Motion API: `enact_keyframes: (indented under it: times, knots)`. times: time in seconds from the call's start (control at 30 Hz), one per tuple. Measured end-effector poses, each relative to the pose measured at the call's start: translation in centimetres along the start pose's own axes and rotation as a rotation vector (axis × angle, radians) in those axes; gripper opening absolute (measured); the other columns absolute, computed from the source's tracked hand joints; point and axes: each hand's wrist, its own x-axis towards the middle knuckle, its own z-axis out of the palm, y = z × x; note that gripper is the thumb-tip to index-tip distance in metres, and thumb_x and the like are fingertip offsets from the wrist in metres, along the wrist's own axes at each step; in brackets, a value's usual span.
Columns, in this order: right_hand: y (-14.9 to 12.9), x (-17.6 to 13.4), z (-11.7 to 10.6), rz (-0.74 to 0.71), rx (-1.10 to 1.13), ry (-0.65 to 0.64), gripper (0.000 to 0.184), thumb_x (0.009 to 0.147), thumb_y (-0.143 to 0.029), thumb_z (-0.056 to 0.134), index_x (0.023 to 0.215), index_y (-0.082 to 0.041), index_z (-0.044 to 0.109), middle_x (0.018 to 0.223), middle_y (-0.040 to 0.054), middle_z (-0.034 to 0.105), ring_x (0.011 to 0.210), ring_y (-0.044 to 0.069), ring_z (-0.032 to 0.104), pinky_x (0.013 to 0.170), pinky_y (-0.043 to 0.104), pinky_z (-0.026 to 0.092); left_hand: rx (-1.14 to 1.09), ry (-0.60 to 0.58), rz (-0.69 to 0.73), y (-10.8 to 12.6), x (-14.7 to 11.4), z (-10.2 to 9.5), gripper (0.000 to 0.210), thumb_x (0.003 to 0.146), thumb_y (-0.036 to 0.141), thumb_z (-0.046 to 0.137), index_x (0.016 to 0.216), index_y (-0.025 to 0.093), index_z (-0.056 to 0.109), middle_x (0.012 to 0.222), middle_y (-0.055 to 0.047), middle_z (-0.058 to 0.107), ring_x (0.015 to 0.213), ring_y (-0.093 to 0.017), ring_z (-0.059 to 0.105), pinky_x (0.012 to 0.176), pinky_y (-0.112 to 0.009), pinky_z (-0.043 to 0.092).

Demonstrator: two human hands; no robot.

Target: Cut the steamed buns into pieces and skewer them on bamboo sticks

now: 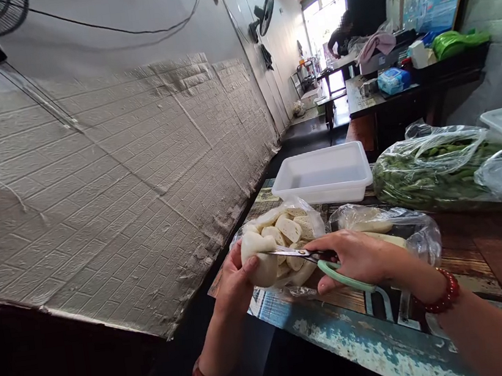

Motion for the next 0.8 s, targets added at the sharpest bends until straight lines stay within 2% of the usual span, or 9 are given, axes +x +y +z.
enact_keyframes:
  times: [0.2,0.4,0.57,0.7,0.8]
  knots:
    - [-0.4,-0.1,-0.2,-0.001,-0.016,-0.006,0.072,0.068,-0.055,0.081,0.132,-0.025,0.067,0.119,0.0104,0.074,0.102,0.034,0.068,0.090,0.042,0.053,0.059,-0.016,-0.017,-0.2,-0.1,0.1,0.050,0.065,0.037,0.087,0.109,0.018,0.069,0.109,-0.008,0.072,0.097,-0.025,0.065,0.083,-0.031,0.052]
    - [-1.1,0.0,0.0,-0.018,-0.096,0.039,0.081,0.067,-0.056,0.082,0.137,-0.021,0.062,0.120,0.0137,0.071,0.103,0.035,0.066,0.092,0.046,0.051,0.152,-0.023,-0.005,-0.7,0.0,0.6,0.047,0.069,0.035,0.085,0.109,0.019,0.067,0.104,-0.006,0.071,0.096,-0.023,0.064,0.083,-0.030,0.051]
    - [-1.0,0.2,0.2,-0.006,-0.073,0.054,0.075,0.068,-0.056,0.082,0.133,-0.022,0.066,0.116,0.0122,0.074,0.099,0.034,0.067,0.088,0.043,0.051,0.259,-0.039,-0.005,-1.2,0.2,0.8,0.043,0.072,0.035,0.083,0.109,0.019,0.069,0.103,-0.005,0.070,0.100,-0.024,0.062,0.086,-0.031,0.050]
    - [-0.9,0.3,0.2,-0.010,0.026,0.011,0.062,0.069,-0.054,0.081,0.124,-0.027,0.072,0.105,0.0058,0.078,0.090,0.029,0.069,0.082,0.036,0.053,0.199,-0.067,-0.080,-1.1,0.1,0.6,0.050,0.069,0.038,0.085,0.113,0.020,0.069,0.107,-0.006,0.071,0.101,-0.025,0.064,0.088,-0.034,0.051]
    - [-0.9,0.4,0.2,0.017,0.035,0.008,0.059,0.070,-0.053,0.080,0.123,-0.027,0.073,0.100,0.0047,0.079,0.089,0.028,0.070,0.080,0.034,0.054,0.113,-0.095,-0.090,-0.7,0.0,0.4,0.055,0.068,0.048,0.085,0.112,0.019,0.071,0.111,-0.009,0.072,0.106,-0.028,0.064,0.092,-0.036,0.051]
